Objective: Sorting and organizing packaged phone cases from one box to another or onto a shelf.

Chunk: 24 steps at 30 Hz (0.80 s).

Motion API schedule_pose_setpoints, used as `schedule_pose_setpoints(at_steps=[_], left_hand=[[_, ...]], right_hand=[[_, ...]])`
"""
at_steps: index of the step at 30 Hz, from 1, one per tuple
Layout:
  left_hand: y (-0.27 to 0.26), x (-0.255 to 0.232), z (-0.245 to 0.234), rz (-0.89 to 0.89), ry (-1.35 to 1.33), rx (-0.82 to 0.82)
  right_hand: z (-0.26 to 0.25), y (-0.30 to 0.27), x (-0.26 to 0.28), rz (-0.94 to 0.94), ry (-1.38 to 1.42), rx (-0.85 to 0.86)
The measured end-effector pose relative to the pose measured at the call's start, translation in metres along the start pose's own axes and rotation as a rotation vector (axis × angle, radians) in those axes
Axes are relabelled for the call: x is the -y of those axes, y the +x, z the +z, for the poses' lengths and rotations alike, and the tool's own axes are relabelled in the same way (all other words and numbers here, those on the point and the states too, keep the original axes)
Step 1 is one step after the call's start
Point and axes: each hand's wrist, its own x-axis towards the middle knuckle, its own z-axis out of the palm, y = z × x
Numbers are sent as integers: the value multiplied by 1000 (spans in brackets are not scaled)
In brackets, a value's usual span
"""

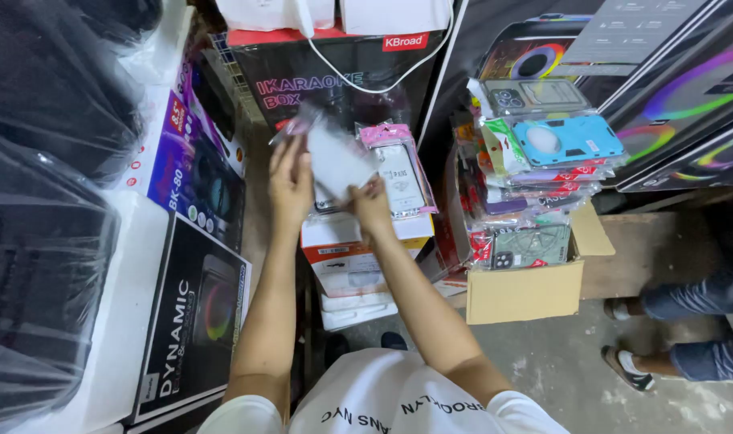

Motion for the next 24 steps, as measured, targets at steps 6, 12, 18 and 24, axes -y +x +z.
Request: schedule_pose_setpoints(at_steps=[6,12,18,24], left_hand=[[56,63,72,197,762,599],[66,88,52,-201,636,345],[-43,6,18,108,565,374],[-13,-6,-8,-164,-214,87]], right_hand=[[11,-33,-19,91,183,80],[17,-39,1,98,239,67],[10,-22,-23,55,188,96],[22,-76,54,-229,71,283]])
